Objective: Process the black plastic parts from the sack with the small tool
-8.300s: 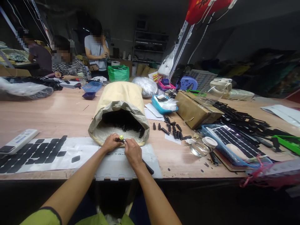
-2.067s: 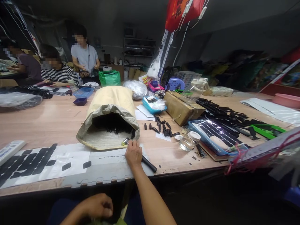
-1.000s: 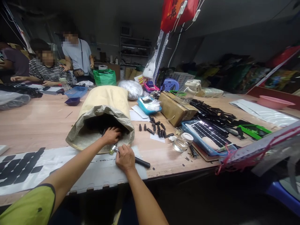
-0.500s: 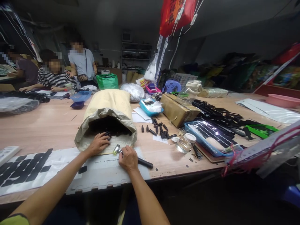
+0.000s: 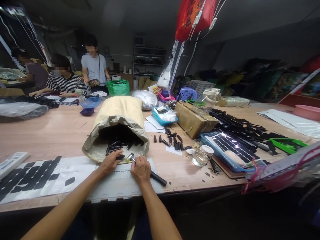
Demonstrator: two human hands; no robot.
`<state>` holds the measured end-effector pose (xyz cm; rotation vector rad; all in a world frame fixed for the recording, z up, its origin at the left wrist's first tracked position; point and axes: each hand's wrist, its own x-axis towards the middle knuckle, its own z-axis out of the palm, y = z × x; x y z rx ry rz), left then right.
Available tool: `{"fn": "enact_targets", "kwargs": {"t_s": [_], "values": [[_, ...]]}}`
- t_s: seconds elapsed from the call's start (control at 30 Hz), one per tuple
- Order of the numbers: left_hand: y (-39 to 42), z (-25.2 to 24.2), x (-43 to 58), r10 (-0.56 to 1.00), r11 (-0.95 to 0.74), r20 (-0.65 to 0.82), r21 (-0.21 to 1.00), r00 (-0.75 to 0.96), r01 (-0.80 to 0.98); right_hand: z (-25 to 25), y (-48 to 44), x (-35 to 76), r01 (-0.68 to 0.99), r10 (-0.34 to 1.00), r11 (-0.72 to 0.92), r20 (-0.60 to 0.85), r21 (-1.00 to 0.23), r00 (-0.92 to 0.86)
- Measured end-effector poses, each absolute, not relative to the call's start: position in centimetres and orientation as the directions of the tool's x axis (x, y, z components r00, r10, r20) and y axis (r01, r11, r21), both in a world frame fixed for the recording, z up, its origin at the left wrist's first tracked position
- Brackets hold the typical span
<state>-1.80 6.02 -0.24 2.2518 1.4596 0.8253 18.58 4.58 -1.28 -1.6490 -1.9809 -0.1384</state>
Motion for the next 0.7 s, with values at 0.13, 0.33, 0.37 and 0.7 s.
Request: {"fn": "enact_targets", "kwargs": {"t_s": [0.13, 0.33, 0.37, 0.7], "values": [[5.88, -1.13, -1.41, 0.932, -0.356, 0.282, 0.611, 0.227, 0.707, -1.26, 4.57, 18.60, 0.940, 0.881, 0.213, 0.468, -0.266, -0.067], [5.95, -1.29, -1.62, 0.954, -0.255, 0.290, 0.652, 0.076, 0.714, -1.46, 4.58, 18.57, 0.941, 0.874, 0.213, 0.482, -0.261, -0.064], [5.93, -1.19, -1.64, 0.959, -0.240, 0.276, 0.662, 0.067, 0.710, -1.49, 4.57, 18.58, 0.940, 0.874, 0.216, 0.482, -0.264, -0.065], [6.29, -0.98, -2.07, 0.977, -0.214, 0.168, 0.708, 0.134, 0.673, -1.16, 4.79, 19.44, 0.888, 0.923, 0.236, 0.378, -0.395, -0.077]]}}
